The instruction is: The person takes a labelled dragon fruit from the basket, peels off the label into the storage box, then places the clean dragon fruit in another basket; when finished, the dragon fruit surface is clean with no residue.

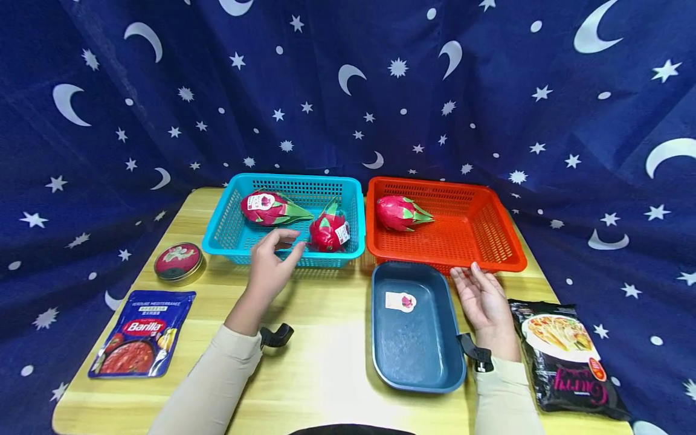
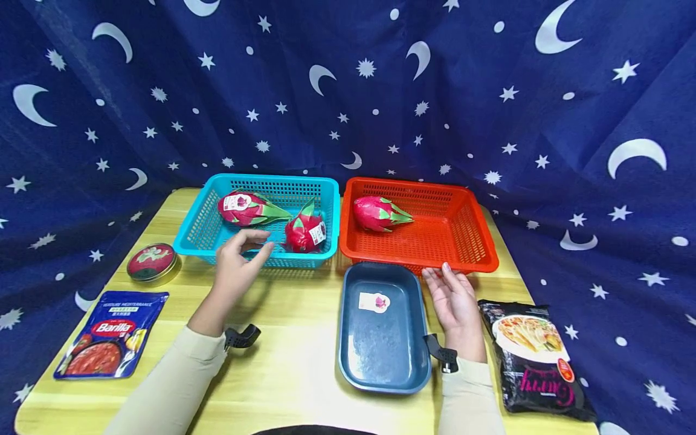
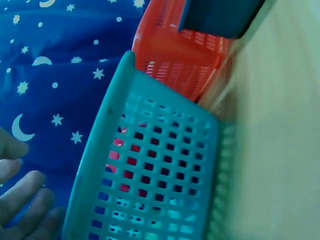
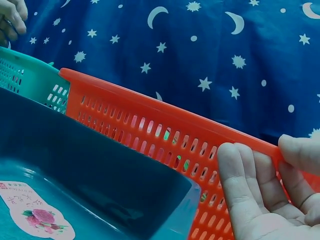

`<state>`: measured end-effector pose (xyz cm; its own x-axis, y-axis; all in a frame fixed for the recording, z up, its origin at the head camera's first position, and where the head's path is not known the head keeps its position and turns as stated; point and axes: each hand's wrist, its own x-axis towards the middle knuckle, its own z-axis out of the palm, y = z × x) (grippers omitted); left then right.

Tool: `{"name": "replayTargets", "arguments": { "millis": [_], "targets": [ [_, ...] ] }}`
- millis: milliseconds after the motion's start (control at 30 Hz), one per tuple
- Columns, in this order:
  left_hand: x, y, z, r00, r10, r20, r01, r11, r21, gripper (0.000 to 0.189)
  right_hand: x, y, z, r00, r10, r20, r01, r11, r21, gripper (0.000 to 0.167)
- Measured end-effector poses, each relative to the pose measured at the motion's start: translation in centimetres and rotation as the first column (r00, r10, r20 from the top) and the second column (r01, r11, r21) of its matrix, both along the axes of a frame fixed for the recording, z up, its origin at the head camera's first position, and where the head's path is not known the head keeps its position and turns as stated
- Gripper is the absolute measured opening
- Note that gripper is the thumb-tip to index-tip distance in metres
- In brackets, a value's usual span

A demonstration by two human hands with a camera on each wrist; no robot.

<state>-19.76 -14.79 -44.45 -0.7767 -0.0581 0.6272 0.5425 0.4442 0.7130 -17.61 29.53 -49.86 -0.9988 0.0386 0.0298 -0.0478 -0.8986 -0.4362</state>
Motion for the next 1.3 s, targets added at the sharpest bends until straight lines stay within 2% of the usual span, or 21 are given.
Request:
{"name": "replayTargets", "arguments": {
  "millis": [67, 133, 200, 233, 267, 300, 367, 433, 500, 567, 633, 700, 733, 800, 867, 1000, 1067, 1133, 1233, 1267, 1300],
  "targets": [
    [0.8, -0.1, -0.6, 0.996, 0.057, -0.067, -0.053, 0.997, 0.060, 0.016, 0.0, -0.1, -0.1, 1.000, 0.000, -0.007, 0.000, 1.000, 0.000, 0.016],
    [1.5, -0.2, -1.1, 0.985, 0.137, -0.101, -0.121, 0.981, 0.153, 0.014, 0.1, -0.1, -0.1, 1.000, -0.007, -0.004, 0.007, 1.000, 0.011, 0.014],
    [2.2, -0.2, -1.6, 0.971, 0.228, -0.077, -0.200, 0.942, 0.268, 0.013, 0.1, -0.1, 0.0, 1.000, -0.012, 0.004, 0.012, 1.000, 0.005, 0.012],
    [2.7, -0.2, -1.6, 0.964, 0.262, -0.044, -0.233, 0.913, 0.335, 0.013, 0.1, -0.2, 0.1, 1.000, -0.017, 0.010, 0.017, 1.000, 0.007, 0.012],
    [2.9, -0.2, -1.9, 0.959, 0.284, -0.007, -0.256, 0.874, 0.413, 0.014, 0.1, -0.2, 0.2, 1.000, -0.021, 0.017, 0.021, 1.000, 0.008, 0.012],
    [3.1, -0.3, -2.3, 0.955, 0.295, 0.041, -0.276, 0.825, 0.494, 0.016, 0.1, -0.2, 0.2, 0.999, -0.024, 0.024, 0.023, 1.000, 0.008, 0.012],
    [3.2, -0.4, -2.8, 0.950, 0.273, 0.151, -0.304, 0.696, 0.651, 0.023, 0.0, -0.2, 0.4, 0.999, -0.020, 0.030, 0.020, 1.000, -0.005, 0.013],
    [3.1, -0.6, -3.3, 0.955, 0.186, 0.230, -0.295, 0.544, 0.786, 0.029, 0.0, -0.2, 0.4, 0.999, -0.023, 0.034, 0.023, 1.000, -0.004, 0.013],
    [2.7, -1.0, -3.8, 0.962, 0.055, 0.266, -0.266, 0.396, 0.879, 0.029, 0.1, -0.1, 0.4, 0.999, -0.019, 0.035, 0.020, 1.000, -0.008, 0.012],
    [2.6, -1.2, -3.7, 0.962, -0.090, 0.258, -0.227, 0.263, 0.938, 0.026, 0.1, 0.0, 0.2, 0.999, -0.021, 0.036, 0.021, 1.000, -0.011, 0.010],
    [2.4, -1.4, -3.7, 0.955, -0.199, 0.221, -0.194, 0.146, 0.970, 0.022, 0.1, 0.0, 0.2, 0.999, -0.025, 0.040, 0.025, 1.000, -0.007, 0.010],
    [2.2, -1.6, -3.6, 0.947, -0.266, 0.182, -0.177, 0.044, 0.983, 0.022, 0.1, 0.1, 0.1, 0.999, -0.025, 0.040, 0.025, 1.000, -0.001, 0.012],
    [2.1, -1.6, -3.6, 0.945, -0.282, 0.168, -0.173, 0.006, 0.985, 0.022, 0.2, 0.1, 0.1, 0.999, -0.025, 0.039, 0.025, 1.000, -0.001, 0.013],
    [1.9, -1.7, -3.6, 0.944, -0.296, 0.150, -0.170, -0.044, 0.984, 0.021, 0.2, 0.0, 0.2, 0.999, -0.029, 0.035, 0.029, 0.999, 0.018, 0.016],
    [1.8, -1.9, -3.8, 0.945, -0.300, 0.131, -0.163, -0.082, 0.983, 0.020, 0.1, -0.1, 0.3, 0.999, -0.026, 0.024, 0.025, 0.998, 0.049, 0.014],
    [1.5, -2.2, -4.2, 0.952, -0.290, 0.098, -0.137, -0.118, 0.983, 0.014, 0.4, 0.1, 0.8, 0.999, -0.033, 0.018, 0.029, 0.983, 0.181, 0.014],
    [1.3, -2.3, -4.5, 0.954, -0.289, 0.084, -0.124, -0.121, 0.985, 0.012, 0.9, 0.4, 1.3, 0.998, -0.049, 0.027, 0.040, 0.962, 0.271, 0.015],
    [1.2, -2.3, -4.6, 0.955, -0.287, 0.079, -0.116, -0.112, 0.987, 0.013, 1.7, 0.9, 1.8, 0.996, -0.075, 0.045, 0.053, 0.929, 0.367, 0.015],
    [1.1, -2.2, -4.8, 0.956, -0.282, 0.081, -0.112, -0.095, 0.989, 0.014, 2.9, 1.3, 2.6, 0.989, -0.134, 0.063, 0.085, 0.859, 0.505, 0.011],
    [1.1, -2.1, -4.8, 0.956, -0.279, 0.086, -0.113, -0.083, 0.990, 0.015, 3.2, 1.2, 2.9, 0.986, -0.156, 0.064, 0.096, 0.834, 0.544, 0.010],
    [1.0, -2.0, -4.8, 0.957, -0.276, 0.088, -0.113, -0.076, 0.991, 0.015, 3.4, 1.1, 3.3, 0.983, -0.173, 0.058, 0.105, 0.799, 0.592, 0.009]
  ]
}}
